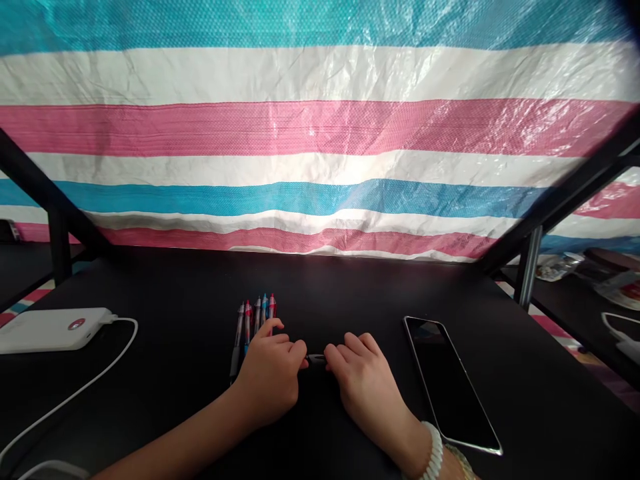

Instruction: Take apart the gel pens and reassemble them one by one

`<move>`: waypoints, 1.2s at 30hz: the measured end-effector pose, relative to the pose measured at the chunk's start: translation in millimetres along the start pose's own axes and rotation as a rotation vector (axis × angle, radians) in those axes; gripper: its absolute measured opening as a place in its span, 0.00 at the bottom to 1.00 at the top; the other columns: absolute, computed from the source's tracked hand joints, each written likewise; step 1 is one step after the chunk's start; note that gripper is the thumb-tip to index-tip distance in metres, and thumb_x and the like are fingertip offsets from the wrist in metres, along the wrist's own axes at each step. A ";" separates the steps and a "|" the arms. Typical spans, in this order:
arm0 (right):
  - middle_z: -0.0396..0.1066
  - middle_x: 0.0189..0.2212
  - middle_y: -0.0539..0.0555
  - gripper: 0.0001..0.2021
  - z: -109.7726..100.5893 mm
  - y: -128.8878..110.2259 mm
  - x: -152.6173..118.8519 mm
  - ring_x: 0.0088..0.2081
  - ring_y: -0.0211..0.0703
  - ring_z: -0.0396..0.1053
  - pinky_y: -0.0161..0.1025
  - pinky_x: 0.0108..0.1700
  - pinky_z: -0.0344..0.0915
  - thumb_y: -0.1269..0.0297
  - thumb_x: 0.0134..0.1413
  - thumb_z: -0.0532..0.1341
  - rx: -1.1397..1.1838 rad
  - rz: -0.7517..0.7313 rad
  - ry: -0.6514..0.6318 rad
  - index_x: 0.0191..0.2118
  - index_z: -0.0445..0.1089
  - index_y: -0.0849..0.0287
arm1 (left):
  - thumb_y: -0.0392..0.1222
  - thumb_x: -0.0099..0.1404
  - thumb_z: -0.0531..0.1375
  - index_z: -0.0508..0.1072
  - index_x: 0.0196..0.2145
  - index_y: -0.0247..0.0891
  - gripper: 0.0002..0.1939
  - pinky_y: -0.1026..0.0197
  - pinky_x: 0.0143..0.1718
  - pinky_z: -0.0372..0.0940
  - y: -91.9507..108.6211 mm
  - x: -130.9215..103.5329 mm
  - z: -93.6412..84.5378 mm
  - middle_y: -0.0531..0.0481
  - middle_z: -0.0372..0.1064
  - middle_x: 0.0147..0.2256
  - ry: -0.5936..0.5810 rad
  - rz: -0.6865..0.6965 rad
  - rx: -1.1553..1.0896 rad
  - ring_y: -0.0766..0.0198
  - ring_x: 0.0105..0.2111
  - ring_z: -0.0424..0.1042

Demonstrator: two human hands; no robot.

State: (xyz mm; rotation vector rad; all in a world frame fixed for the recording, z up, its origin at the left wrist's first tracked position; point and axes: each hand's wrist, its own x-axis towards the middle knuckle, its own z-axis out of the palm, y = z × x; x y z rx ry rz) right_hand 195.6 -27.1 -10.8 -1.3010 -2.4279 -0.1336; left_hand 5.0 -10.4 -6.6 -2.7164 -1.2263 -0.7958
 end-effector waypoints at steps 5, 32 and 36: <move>0.64 0.22 0.50 0.10 2.1 -1.4 -1.2 0.30 0.45 0.56 0.43 0.35 0.46 0.79 0.56 0.59 -0.042 -0.033 0.012 0.28 0.63 0.58 | 0.30 0.58 0.51 0.63 0.20 0.38 0.11 0.51 0.44 0.64 0.9 -0.6 -0.4 0.54 0.63 0.16 -0.030 -0.060 -0.045 0.66 0.18 0.64; 0.72 0.30 0.57 0.13 -11.5 -1.0 -1.8 0.33 0.46 0.65 0.42 0.34 0.64 0.74 0.69 0.49 0.183 -0.151 0.221 0.42 0.71 0.63 | 0.32 0.59 0.50 0.64 0.16 0.39 0.16 0.60 0.32 0.60 -2.4 7.0 -22.6 0.56 0.60 0.14 -0.251 -0.300 -0.311 0.65 0.20 0.62; 0.75 0.32 0.58 0.11 -13.7 -2.1 -3.5 0.33 0.47 0.67 0.43 0.34 0.67 0.76 0.66 0.52 0.160 -0.207 0.303 0.46 0.71 0.64 | 0.33 0.58 0.50 0.64 0.15 0.39 0.15 0.63 0.25 0.55 -4.2 10.4 -28.5 0.56 0.62 0.15 -0.369 -0.381 -0.414 0.66 0.19 0.62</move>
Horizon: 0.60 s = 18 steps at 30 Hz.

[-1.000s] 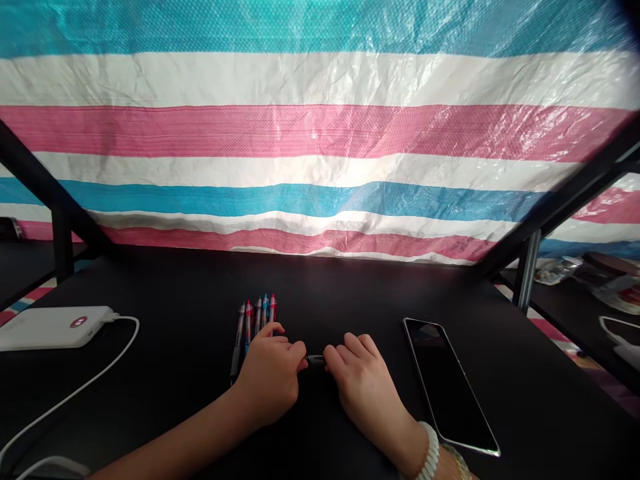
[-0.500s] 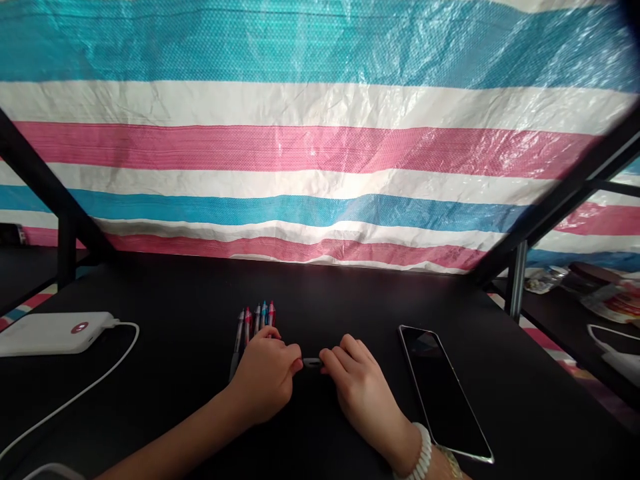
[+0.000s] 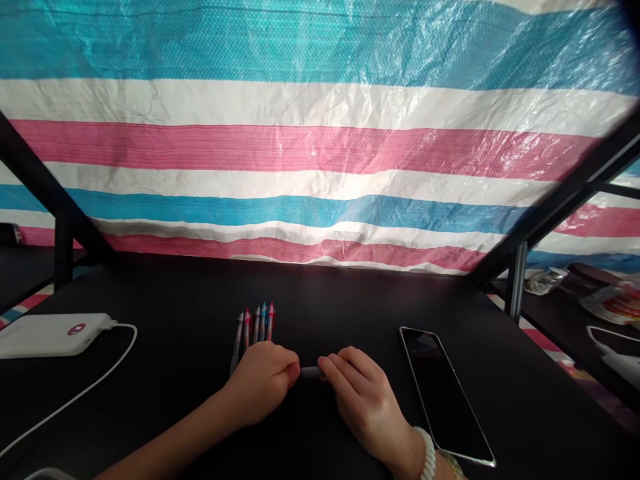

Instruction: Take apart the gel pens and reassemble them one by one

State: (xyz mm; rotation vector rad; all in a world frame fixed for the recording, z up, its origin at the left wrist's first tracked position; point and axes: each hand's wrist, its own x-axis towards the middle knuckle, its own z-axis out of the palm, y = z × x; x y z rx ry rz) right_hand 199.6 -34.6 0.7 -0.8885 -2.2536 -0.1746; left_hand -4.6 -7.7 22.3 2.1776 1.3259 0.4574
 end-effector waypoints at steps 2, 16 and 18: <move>0.76 0.33 0.59 0.13 -1.6 -0.8 -0.5 0.35 0.47 0.69 0.44 0.34 0.68 0.77 0.66 0.51 -0.005 -0.030 0.017 0.49 0.70 0.64 | 0.34 0.58 0.49 0.64 0.15 0.39 0.16 0.64 0.22 0.53 0.1 0.3 -1.7 0.56 0.61 0.15 -0.054 -0.027 -0.045 0.67 0.18 0.62; 0.72 0.31 0.54 0.09 7.1 8.9 4.0 0.33 0.45 0.69 0.40 0.34 0.67 0.71 0.67 0.52 0.268 0.403 -0.335 0.38 0.69 0.59 | 0.29 0.66 0.52 0.71 0.31 0.36 0.10 0.52 0.41 0.62 -11.2 3.8 21.6 0.52 0.69 0.24 0.590 0.527 0.560 0.63 0.25 0.67; 0.72 0.33 0.54 0.11 3.4 7.8 5.3 0.34 0.44 0.70 0.39 0.36 0.67 0.71 0.69 0.49 0.381 0.432 -0.377 0.41 0.68 0.58 | 0.28 0.66 0.53 0.72 0.36 0.35 0.09 0.52 0.43 0.61 -11.3 3.8 21.4 0.52 0.71 0.26 0.632 0.556 0.575 0.62 0.28 0.69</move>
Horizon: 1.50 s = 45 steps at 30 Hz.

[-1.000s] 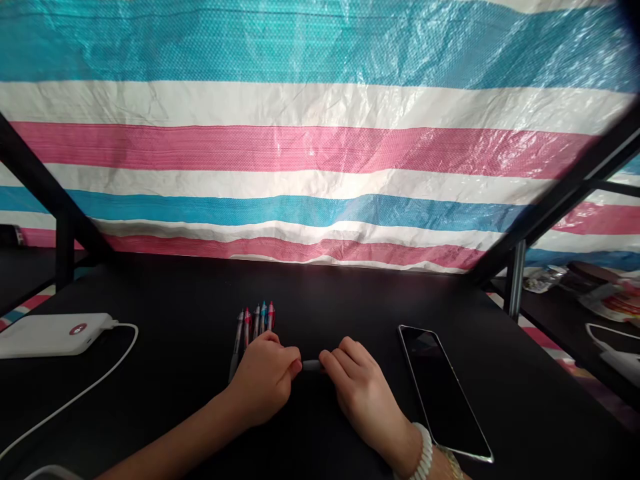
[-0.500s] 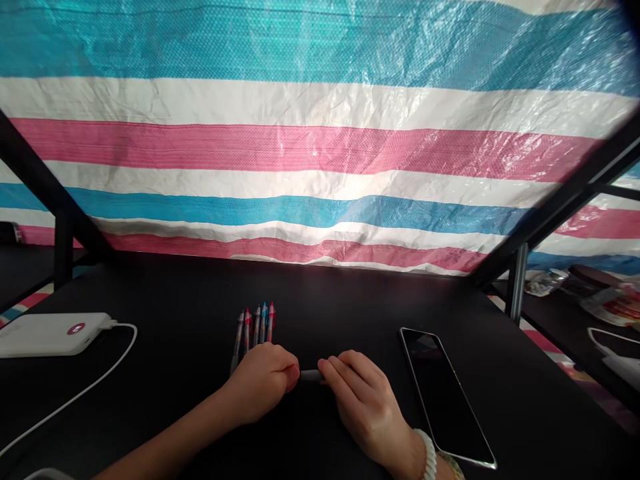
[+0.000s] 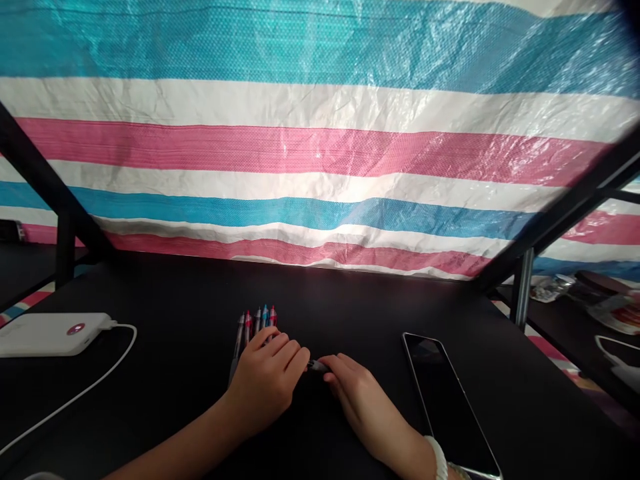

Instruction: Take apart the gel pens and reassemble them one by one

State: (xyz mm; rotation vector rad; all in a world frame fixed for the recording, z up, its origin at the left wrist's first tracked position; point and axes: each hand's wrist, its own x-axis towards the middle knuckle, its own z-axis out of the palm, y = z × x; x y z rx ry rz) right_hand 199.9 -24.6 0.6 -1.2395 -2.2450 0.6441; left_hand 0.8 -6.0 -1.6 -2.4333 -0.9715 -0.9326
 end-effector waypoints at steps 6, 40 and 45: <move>0.71 0.29 0.50 0.13 -4.4 -2.1 -2.3 0.29 0.38 0.67 0.34 0.32 0.62 0.71 0.69 0.47 0.117 0.066 -0.065 0.32 0.63 0.57 | 0.29 0.66 0.56 0.72 0.37 0.35 0.06 0.52 0.45 0.61 4.7 -0.6 1.1 0.52 0.72 0.27 0.040 0.053 0.021 0.63 0.29 0.70; 0.72 0.26 0.52 0.19 -5.4 5.7 -0.5 0.26 0.40 0.65 0.36 0.29 0.60 0.47 0.64 0.55 0.463 0.277 0.154 0.38 0.72 0.58 | 0.36 0.70 0.48 0.68 0.32 0.38 0.12 0.60 0.27 0.53 2.1 -2.0 0.7 0.52 0.69 0.25 -0.234 -0.230 -0.232 0.62 0.23 0.66; 0.59 0.14 0.47 0.28 -4.9 8.8 4.8 0.19 0.36 0.55 0.36 0.25 0.51 0.43 0.64 0.51 0.616 0.418 0.097 0.20 0.63 0.58 | 0.35 0.70 0.52 0.71 0.39 0.38 0.08 0.60 0.28 0.56 0.3 -2.0 1.5 0.52 0.68 0.27 -0.134 -0.151 -0.200 0.63 0.24 0.65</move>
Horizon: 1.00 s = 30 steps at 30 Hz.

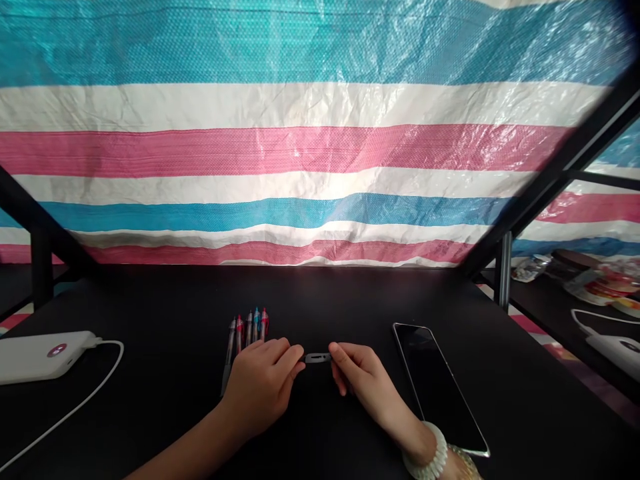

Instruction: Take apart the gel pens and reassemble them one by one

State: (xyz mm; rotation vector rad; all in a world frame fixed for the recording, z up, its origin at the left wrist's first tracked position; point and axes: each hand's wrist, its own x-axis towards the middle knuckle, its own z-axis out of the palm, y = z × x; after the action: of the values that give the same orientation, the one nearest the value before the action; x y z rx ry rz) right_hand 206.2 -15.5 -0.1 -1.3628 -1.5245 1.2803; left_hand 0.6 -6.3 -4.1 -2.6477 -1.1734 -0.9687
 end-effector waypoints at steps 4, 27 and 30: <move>0.61 0.20 0.47 0.19 -1.2 -3.6 -0.1 0.24 0.37 0.58 0.35 0.27 0.53 0.48 0.60 0.60 0.004 -0.033 0.055 0.26 0.65 0.58 | 0.36 0.70 0.53 0.72 0.41 0.38 0.07 0.59 0.28 0.58 -1.0 0.0 -0.6 0.51 0.68 0.28 0.022 0.005 0.023 0.62 0.25 0.67; 0.57 0.18 0.46 0.22 -5.0 2.4 2.7 0.22 0.35 0.53 0.36 0.26 0.49 0.47 0.60 0.57 0.104 0.025 0.086 0.22 0.58 0.57 | 0.30 0.66 0.54 0.69 0.38 0.39 0.07 0.63 0.31 0.64 0.2 0.6 -4.3 0.49 0.69 0.35 0.083 -0.062 -0.222 0.66 0.29 0.69; 0.58 0.21 0.46 0.21 -4.6 1.0 0.8 0.23 0.35 0.53 0.35 0.26 0.50 0.47 0.59 0.58 0.166 0.007 0.080 0.25 0.60 0.57 | 0.31 0.66 0.56 0.71 0.38 0.39 0.07 0.62 0.34 0.66 -0.4 1.3 -4.6 0.49 0.70 0.35 0.114 -0.086 -0.231 0.64 0.31 0.71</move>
State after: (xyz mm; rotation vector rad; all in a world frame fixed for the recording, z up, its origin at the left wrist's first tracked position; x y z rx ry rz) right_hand 210.7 -13.8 0.1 -1.2982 -1.3299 1.3102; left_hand -1.4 -6.7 0.3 -2.6867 -1.2271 -1.3259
